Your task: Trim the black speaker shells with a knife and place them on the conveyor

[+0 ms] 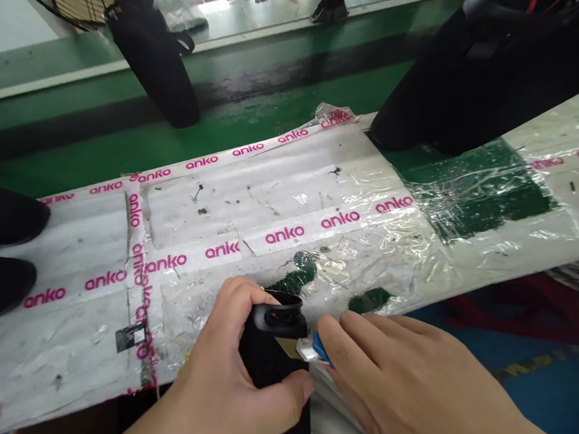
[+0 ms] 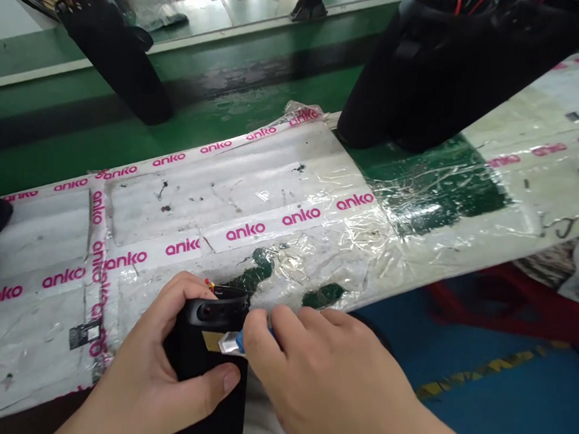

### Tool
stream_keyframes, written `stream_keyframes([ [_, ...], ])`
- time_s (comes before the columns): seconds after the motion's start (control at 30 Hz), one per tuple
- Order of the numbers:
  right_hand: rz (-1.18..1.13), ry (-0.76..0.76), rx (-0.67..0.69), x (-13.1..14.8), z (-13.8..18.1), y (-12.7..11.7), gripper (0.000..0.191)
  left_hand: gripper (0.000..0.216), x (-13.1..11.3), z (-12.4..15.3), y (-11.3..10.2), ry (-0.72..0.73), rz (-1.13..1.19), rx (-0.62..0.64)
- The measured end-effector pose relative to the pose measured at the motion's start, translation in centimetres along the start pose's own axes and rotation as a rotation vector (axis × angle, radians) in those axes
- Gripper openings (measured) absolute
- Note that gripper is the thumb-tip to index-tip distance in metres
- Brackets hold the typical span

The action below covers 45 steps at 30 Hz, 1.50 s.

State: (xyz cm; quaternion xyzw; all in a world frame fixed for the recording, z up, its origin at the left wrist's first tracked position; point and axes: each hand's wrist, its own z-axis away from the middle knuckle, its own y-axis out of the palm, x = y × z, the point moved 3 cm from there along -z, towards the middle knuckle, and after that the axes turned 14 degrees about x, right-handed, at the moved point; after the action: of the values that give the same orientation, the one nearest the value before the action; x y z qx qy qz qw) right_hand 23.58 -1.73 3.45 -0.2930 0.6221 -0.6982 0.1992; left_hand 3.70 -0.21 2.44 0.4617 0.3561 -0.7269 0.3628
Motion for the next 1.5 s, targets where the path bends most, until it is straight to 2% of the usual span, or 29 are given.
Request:
stream_keyframes([
  [0.2, 0.056, 0.015, 0.001, 0.1, -0.1, 0.0, 0.049, 0.035, -0.8, 0.2, 0.3, -0.083, 0.047, -0.034],
  [0.43, 0.170, 0.077, -0.041, 0.5, -0.6, -0.1, 0.050, 0.040, -0.4, 0.2, 0.0, 0.032, 0.003, 0.001],
  [0.57, 0.127, 0.106, -0.024, 0.8, -0.8, -0.1, 0.050, 0.036, -0.5, 0.1, 0.1, -0.011, -0.019, 0.006],
  [0.73, 0.137, 0.097, 0.022, 0.8, -1.0, -0.6, 0.058, 0.038, -0.7, -0.1, 0.2, -0.004, -0.076, -0.012],
  [0.87, 0.141, 0.081, 0.049, 0.4, -1.1, -0.9, 0.059, 0.036, -0.7, -0.3, 0.0, -0.056, -0.027, 0.009],
  [1.07, 0.048, 0.051, 0.021, -0.4, -1.1, -0.3, 0.053, 0.035, -0.8, -0.3, -0.3, -0.203, 0.109, 0.026],
  [1.23, -0.004, 0.052, 0.027, -0.6, -1.1, 0.5, 0.049, 0.031, -0.9, -0.5, -0.4, -0.146, 0.077, 0.044],
  [1.37, -0.068, 0.021, 0.021, -0.7, -0.5, 0.6, 0.036, 0.030, -0.6, -0.6, -0.5, -0.082, 0.063, 0.056],
  [1.5, -0.027, 0.021, -0.026, -0.5, 0.2, 0.1, 0.027, 0.029, -0.7, -0.5, -0.6, -0.119, 0.095, 0.038],
])
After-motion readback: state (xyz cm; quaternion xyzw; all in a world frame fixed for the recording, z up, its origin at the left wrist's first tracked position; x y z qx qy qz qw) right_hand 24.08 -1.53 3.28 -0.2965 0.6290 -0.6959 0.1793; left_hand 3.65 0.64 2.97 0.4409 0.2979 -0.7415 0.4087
